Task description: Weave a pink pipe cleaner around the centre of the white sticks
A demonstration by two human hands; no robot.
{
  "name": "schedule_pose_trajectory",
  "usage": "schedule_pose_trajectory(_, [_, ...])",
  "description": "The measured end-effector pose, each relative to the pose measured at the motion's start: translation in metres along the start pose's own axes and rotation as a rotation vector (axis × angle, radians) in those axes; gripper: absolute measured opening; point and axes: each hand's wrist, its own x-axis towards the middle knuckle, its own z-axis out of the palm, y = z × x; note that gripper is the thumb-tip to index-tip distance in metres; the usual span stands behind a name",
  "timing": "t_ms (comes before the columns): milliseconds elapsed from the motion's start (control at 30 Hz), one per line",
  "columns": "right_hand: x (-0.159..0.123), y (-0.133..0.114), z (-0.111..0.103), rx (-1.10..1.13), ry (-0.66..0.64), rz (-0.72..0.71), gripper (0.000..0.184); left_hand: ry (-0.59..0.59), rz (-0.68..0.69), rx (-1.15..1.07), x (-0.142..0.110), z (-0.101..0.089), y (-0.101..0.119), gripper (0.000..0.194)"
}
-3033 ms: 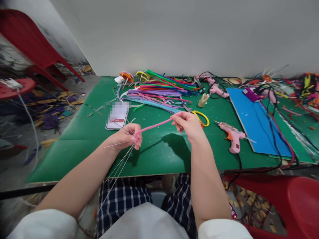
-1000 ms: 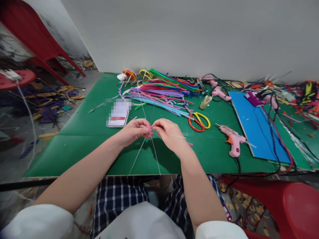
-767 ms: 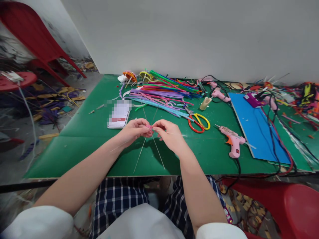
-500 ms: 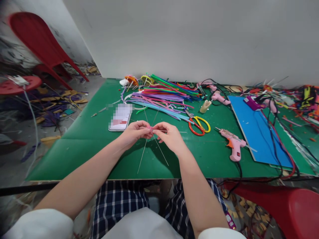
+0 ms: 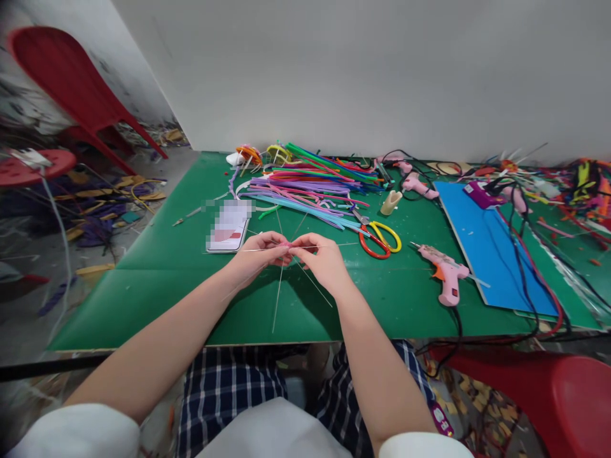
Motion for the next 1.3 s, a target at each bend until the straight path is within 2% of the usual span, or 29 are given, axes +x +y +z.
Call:
schedule_pose_trajectory(267, [0.0009,0.001,0.0047,-0.004,0.034,0.016,0.02,0.075,0.051,0.018,0.0006,0.0019,-0.0017,0.027])
schedule_pose_trajectory(700, [0.0018,0.0035,0.0079,0.035,0.045,0.082,0.023,0.075,0.037,0.005,0.0024,0.0026,-0.0021,0.026])
schedule_pose_trajectory(1033, [0.0033,0.0041,0.0087,0.024,0.053,0.105,0.023,0.107,0.095,0.058,0.0015,0.0057,-0.0007,0.025])
schedule_pose_trajectory(1300, [0.0039,0.0044,0.0071,0.043,0.037,0.105,0.02,0.093,0.043,0.059,0.0008,0.0064,0.0002,0.027])
